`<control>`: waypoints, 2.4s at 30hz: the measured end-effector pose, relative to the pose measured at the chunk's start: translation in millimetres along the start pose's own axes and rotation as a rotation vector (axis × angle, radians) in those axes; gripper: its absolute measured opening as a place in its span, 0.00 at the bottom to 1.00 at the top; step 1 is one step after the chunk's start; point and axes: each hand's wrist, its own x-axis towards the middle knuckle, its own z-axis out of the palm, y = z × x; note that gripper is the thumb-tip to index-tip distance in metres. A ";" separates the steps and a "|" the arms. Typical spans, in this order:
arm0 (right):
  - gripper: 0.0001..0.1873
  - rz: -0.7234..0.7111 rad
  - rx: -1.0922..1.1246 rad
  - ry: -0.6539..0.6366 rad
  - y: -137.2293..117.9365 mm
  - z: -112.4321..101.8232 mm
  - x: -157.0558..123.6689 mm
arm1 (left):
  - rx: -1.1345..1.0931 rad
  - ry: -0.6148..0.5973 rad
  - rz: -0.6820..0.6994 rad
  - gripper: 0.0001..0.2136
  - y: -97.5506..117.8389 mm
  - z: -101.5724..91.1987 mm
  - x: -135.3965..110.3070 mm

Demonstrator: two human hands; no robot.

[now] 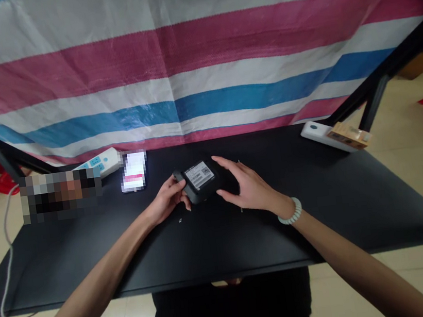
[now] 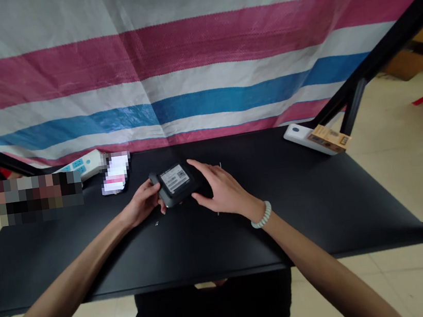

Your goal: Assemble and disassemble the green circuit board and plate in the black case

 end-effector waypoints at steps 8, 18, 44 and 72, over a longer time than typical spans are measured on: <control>0.31 0.252 0.403 0.093 -11.4 3.6 5.3 | 0.009 0.044 0.073 0.20 -2.1 20.8 -6.9; 0.25 0.174 0.613 0.032 -18.5 3.3 4.8 | 0.100 -0.011 -0.049 0.20 0.1 21.9 -15.0; 0.51 -0.002 -0.264 -0.084 -6.0 12.4 -4.3 | 1.292 -0.113 0.534 0.37 9.2 0.3 -13.2; 0.23 -0.079 -0.179 -0.065 8.0 0.8 -0.3 | 1.923 -0.483 0.126 0.41 52.7 47.9 2.8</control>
